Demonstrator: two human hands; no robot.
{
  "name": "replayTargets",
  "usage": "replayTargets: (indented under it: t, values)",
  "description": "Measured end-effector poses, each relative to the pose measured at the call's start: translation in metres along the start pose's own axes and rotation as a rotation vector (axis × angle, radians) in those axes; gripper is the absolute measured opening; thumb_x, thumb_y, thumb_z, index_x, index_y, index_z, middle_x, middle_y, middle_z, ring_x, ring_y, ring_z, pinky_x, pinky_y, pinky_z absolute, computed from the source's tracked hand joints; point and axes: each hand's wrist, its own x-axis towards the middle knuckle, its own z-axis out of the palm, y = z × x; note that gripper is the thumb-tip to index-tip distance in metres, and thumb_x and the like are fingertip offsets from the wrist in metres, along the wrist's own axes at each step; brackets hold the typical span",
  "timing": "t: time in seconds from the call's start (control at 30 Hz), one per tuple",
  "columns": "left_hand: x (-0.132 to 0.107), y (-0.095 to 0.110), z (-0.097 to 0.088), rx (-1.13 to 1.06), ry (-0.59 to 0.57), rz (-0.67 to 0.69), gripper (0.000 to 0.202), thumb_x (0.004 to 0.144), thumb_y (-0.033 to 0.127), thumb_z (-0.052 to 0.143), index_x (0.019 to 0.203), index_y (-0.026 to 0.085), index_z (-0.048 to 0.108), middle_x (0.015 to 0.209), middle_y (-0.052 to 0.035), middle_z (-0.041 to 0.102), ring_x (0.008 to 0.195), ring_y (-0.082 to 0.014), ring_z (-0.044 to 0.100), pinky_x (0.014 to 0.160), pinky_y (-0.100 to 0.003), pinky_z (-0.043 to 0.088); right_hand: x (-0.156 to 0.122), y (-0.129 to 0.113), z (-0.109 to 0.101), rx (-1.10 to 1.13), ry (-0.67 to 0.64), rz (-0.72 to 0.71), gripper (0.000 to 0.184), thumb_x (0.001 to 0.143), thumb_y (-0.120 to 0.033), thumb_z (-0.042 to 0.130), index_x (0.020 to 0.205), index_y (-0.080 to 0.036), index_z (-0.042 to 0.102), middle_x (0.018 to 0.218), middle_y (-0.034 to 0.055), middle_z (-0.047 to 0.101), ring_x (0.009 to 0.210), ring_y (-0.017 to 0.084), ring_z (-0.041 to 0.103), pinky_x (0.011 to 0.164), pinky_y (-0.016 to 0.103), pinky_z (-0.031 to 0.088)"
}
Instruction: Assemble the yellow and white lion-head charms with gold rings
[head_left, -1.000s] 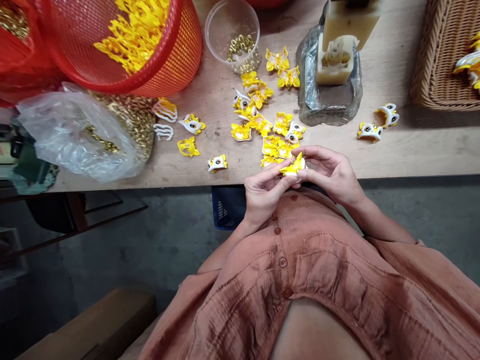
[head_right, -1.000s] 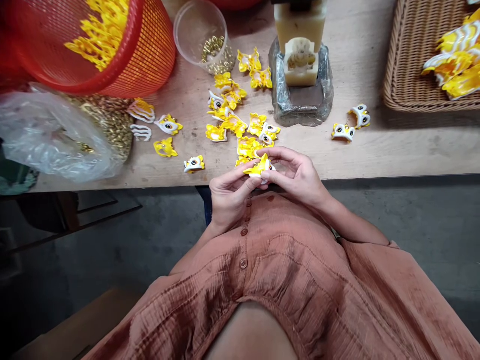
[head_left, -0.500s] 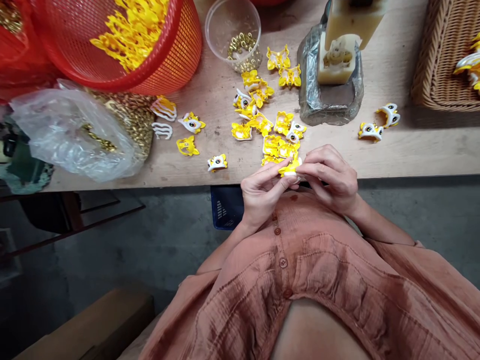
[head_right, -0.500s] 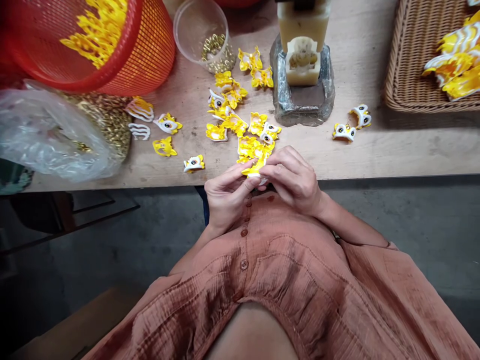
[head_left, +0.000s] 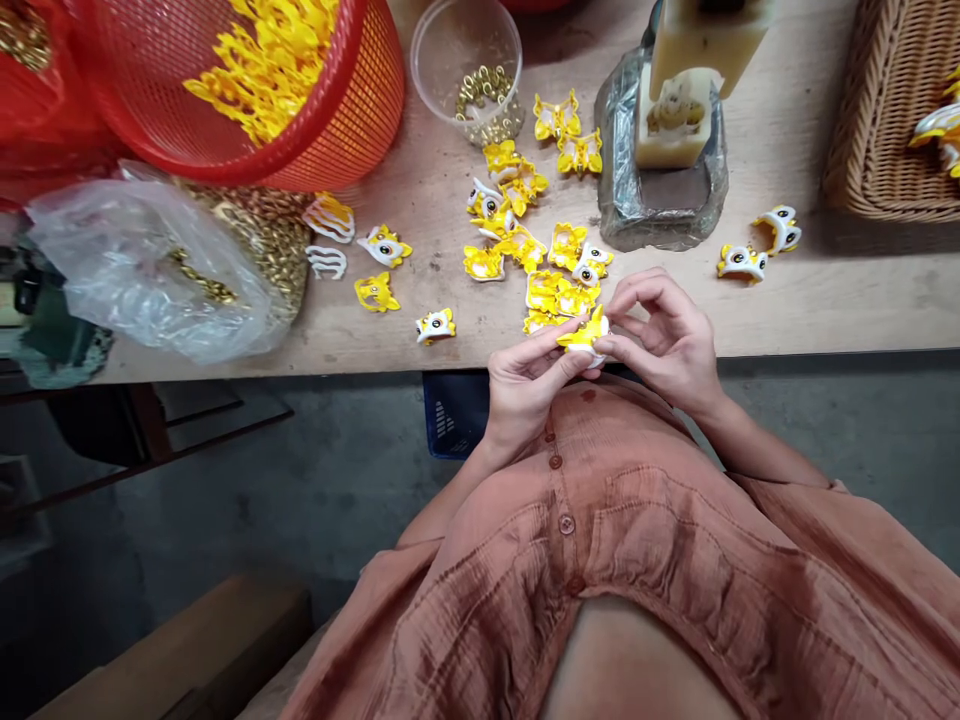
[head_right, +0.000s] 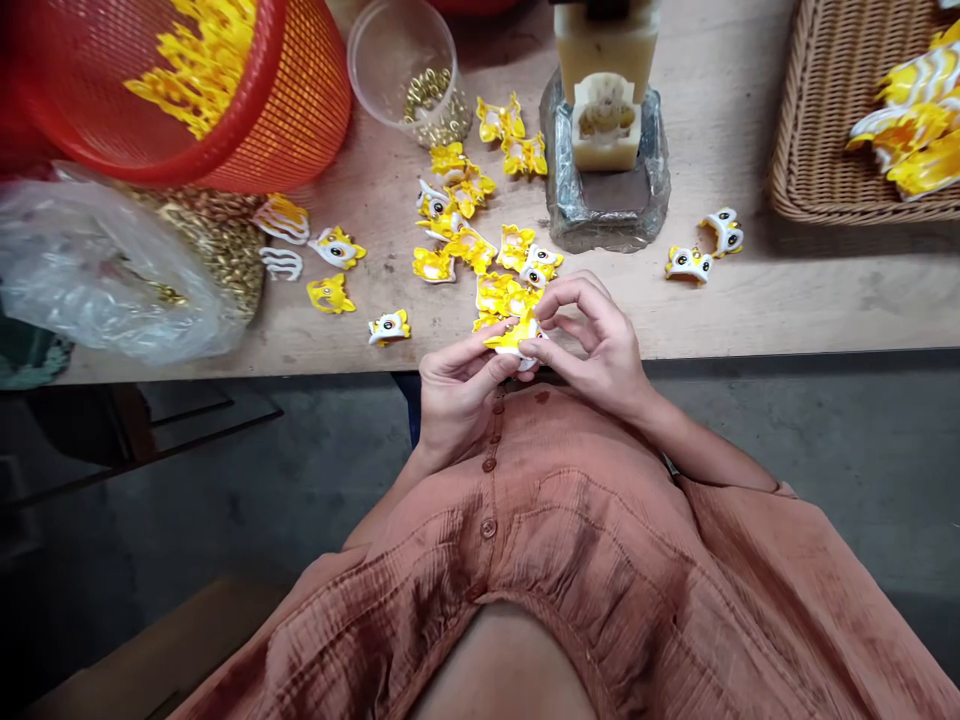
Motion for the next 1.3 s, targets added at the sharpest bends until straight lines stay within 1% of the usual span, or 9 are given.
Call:
replayTargets:
  t: [0.13,0.37,0.53,0.77,0.9,1.0,1.1,1.2,1.3]
  values:
    - [-0.002,0.003,0.002,0.045,-0.005,0.074,0.035,0.075,0.026,0.095,0.108,0.028,0.086,0.112,-0.0057,0.083,0.072,-0.0136,0.078,0.07,-0.026,0.07,0.0,0.003,0.0,0.221,-0.148,0.261,0.044,0.081,-0.047,0.089,0.111,-0.023,0.069,0.11,0.0039,0.072,0.102,0.017,0.07,0.092,0.031,0.065]
    - [-0.004,0.0,0.004,0.1,-0.01,0.157,0.035,0.079,0.028,0.093,0.113,0.029,0.085,0.11,-0.0046,0.082,0.073,-0.0141,0.078,0.071,-0.027,0.07,-0.001,0.0,0.007,0.272,-0.117,0.229,0.037,0.084,-0.045,0.087,0.108,-0.023,0.069,0.107,0.0014,0.073,0.095,0.013,0.07,0.082,0.024,0.065]
    - [0.0,-0.001,0.005,-0.014,0.008,0.052,0.038,0.075,0.033,0.095,0.111,0.026,0.086,0.098,-0.005,0.085,0.072,-0.0169,0.08,0.07,-0.029,0.07,0.003,-0.002,0.012,0.406,-0.076,0.335,0.038,0.079,-0.046,0.091,0.104,-0.024,0.072,0.099,-0.0006,0.076,0.086,0.012,0.071,0.075,0.024,0.066]
    - [0.002,0.003,0.007,-0.062,0.031,-0.029,0.04,0.067,0.038,0.1,0.101,0.022,0.087,0.095,-0.0065,0.085,0.072,-0.0177,0.079,0.068,-0.03,0.071,-0.002,0.0,0.011,0.322,-0.059,0.327,0.045,0.078,-0.046,0.092,0.111,-0.023,0.072,0.109,0.0039,0.077,0.1,0.017,0.072,0.086,0.03,0.067]
    - [0.003,-0.001,0.004,-0.015,0.057,-0.015,0.044,0.069,0.037,0.098,0.108,0.021,0.086,0.089,-0.0059,0.084,0.071,-0.018,0.079,0.071,-0.031,0.07,-0.007,0.003,0.016,0.1,0.03,0.143,0.045,0.088,-0.046,0.083,0.125,-0.027,0.065,0.114,0.0044,0.071,0.106,0.018,0.069,0.09,0.033,0.065]
    - [0.003,-0.003,0.003,0.003,0.069,-0.006,0.045,0.071,0.038,0.098,0.11,0.022,0.085,0.088,-0.0056,0.084,0.07,-0.0188,0.08,0.071,-0.032,0.07,-0.008,0.007,0.016,-0.184,0.14,-0.15,0.021,0.094,-0.039,0.076,0.113,-0.03,0.071,0.117,0.0062,0.066,0.113,0.023,0.066,0.095,0.042,0.062]
    - [0.004,-0.003,0.002,0.005,0.072,-0.007,0.045,0.07,0.039,0.098,0.109,0.021,0.085,0.088,-0.006,0.084,0.069,-0.0189,0.08,0.07,-0.032,0.071,-0.007,0.008,0.008,-0.41,0.101,-0.431,0.013,0.095,-0.028,0.073,0.106,-0.034,0.077,0.104,0.0049,0.067,0.101,0.024,0.065,0.09,0.047,0.058]
    - [0.004,-0.003,0.0,0.021,0.064,0.014,0.041,0.072,0.036,0.097,0.109,0.021,0.085,0.087,-0.0048,0.084,0.068,-0.0174,0.079,0.069,-0.03,0.07,-0.002,0.006,-0.001,-0.464,0.001,-0.512,0.024,0.095,-0.023,0.071,0.115,-0.035,0.076,0.097,0.0039,0.069,0.091,0.022,0.064,0.082,0.044,0.055]
    - [0.003,-0.002,0.0,0.04,0.046,0.029,0.041,0.071,0.034,0.097,0.109,0.022,0.085,0.085,-0.0033,0.083,0.068,-0.0167,0.079,0.069,-0.03,0.07,0.001,0.004,-0.006,-0.467,-0.039,-0.488,0.02,0.097,-0.025,0.068,0.114,-0.032,0.075,0.098,0.0049,0.071,0.091,0.023,0.064,0.081,0.045,0.054]
